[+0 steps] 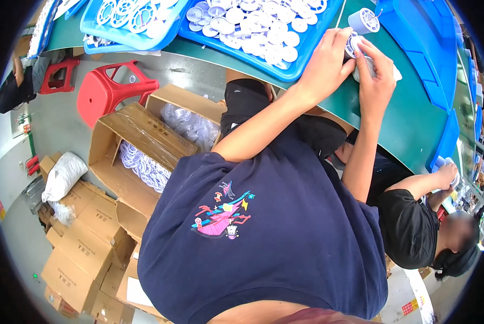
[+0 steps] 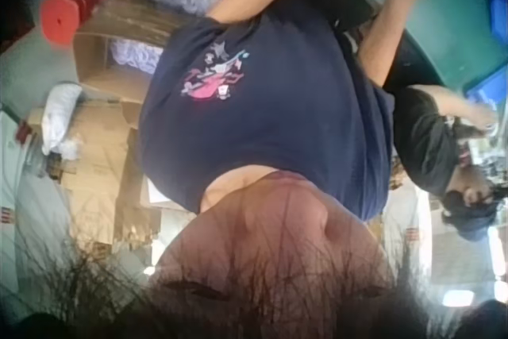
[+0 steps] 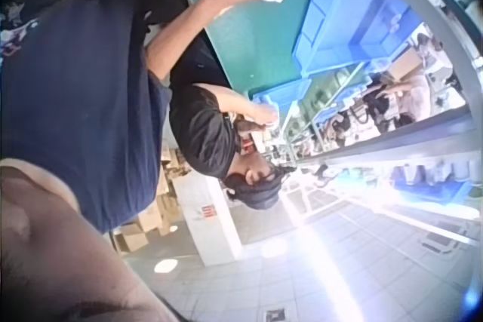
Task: Assembling small circular plastic components at a factory workbench using a mallet.
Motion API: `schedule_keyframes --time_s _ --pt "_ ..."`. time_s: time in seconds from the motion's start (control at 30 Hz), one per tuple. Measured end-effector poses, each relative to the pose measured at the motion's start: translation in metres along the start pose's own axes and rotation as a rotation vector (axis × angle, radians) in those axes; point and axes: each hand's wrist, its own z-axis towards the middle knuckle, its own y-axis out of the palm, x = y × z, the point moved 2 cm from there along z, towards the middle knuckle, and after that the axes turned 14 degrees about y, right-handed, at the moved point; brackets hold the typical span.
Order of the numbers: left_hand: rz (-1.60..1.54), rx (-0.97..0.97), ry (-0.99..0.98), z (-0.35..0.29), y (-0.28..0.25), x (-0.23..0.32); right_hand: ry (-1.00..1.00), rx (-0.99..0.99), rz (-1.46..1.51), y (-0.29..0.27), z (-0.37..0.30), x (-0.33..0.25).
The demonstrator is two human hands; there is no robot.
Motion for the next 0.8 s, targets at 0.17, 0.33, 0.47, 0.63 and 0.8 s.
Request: schedule_keyframes --time_s 0.17,0.33,0.47,0.63,0.8 --pt "-0.003 -0.006 -0.014 -0.001 0.000 0.003 -0.063 -0.016 -0.060 0.000 0.002 -0.011" --pt "-0.026 -0.002 0.003 -0.002 -0.001 0.001 -0.139 -0.002 -0.005 0.019 0.031 -0.029" --pt "-0.157 -0.062 -0.056 0.006 -0.011 0.010 -0.089 -0.229 0.058 0.073 0.093 -0.066" --pt "-0.189 -0.044 -0.081 0.007 -0.013 0.011 -0.140 -0.202 -0.098 0.169 0.164 -0.058" --pt "-0.169 0.022 -0.025 0.004 -0.010 0.010 -0.092 -0.137 -0.190 0.195 0.179 -0.053"
